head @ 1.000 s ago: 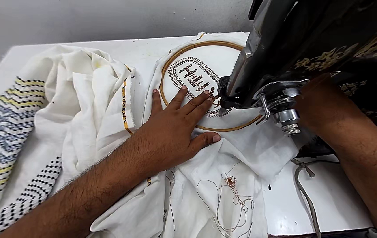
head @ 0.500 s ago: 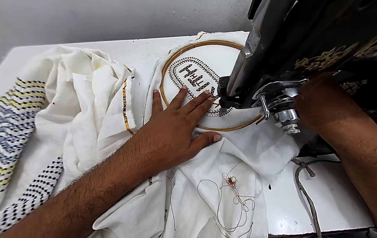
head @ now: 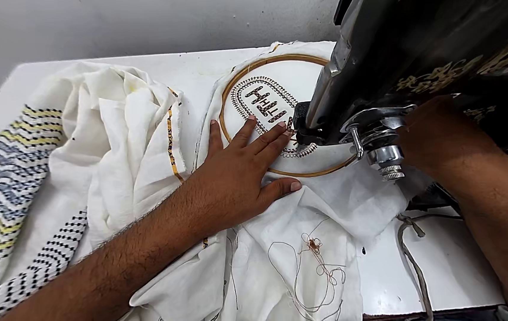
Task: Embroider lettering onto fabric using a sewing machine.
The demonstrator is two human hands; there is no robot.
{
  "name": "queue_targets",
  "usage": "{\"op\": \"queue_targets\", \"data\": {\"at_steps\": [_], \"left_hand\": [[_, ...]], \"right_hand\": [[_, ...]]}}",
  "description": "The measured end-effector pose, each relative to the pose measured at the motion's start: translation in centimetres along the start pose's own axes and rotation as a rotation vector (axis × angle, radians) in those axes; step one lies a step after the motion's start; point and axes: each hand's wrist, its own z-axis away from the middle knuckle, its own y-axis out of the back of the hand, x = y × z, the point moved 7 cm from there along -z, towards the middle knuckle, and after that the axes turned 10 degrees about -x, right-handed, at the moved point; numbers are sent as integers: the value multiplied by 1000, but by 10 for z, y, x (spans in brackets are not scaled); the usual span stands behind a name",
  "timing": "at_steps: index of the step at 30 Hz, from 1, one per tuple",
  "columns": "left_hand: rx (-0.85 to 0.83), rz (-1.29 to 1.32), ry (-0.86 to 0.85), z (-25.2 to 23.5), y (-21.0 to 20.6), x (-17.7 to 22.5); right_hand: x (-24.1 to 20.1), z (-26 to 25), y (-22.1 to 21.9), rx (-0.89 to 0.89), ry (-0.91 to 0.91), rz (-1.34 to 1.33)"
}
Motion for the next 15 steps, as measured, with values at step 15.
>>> {"op": "queue_targets", "data": {"at_steps": [15], "left_hand": [[3,7,7,-1,-1,-1]], "right_hand": [[-1,1,1,47,31,-21]]}}
